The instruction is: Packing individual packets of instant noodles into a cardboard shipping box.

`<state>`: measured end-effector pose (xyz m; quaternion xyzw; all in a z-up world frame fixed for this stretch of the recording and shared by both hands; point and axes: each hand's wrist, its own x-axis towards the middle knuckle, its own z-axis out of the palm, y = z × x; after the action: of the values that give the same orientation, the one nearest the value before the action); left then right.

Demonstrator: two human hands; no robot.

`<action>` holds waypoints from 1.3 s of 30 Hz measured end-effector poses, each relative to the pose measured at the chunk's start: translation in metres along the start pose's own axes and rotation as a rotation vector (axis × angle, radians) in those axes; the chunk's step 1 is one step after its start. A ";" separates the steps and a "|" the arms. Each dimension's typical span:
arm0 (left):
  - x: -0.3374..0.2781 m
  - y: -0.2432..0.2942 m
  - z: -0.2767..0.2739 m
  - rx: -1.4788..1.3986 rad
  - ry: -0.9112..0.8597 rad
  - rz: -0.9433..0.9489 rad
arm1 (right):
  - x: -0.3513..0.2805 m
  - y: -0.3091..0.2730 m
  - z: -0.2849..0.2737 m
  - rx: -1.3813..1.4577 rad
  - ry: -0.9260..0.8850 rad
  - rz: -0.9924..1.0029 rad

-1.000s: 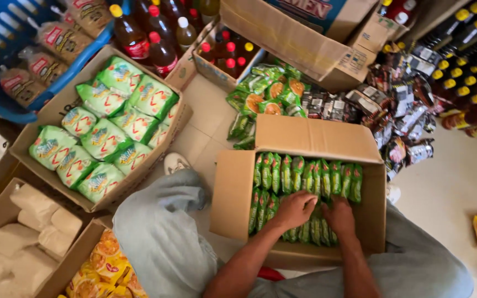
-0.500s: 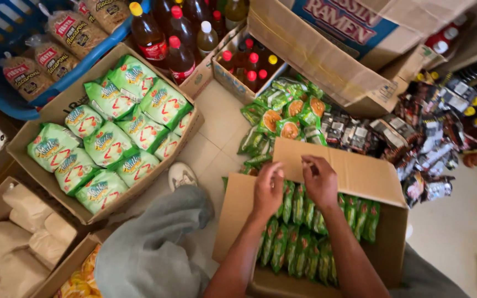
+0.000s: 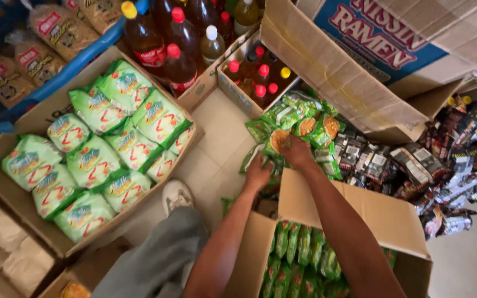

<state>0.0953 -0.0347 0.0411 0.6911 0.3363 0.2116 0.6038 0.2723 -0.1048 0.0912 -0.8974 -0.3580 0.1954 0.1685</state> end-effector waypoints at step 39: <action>-0.063 0.233 -0.099 -0.570 0.142 0.248 | -0.083 -0.169 -0.170 0.948 0.062 -0.209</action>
<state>0.0325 -0.0219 0.2936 0.5135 0.2178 0.4169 0.7177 0.1999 -0.0756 0.3324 -0.6864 -0.3124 0.2922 0.5881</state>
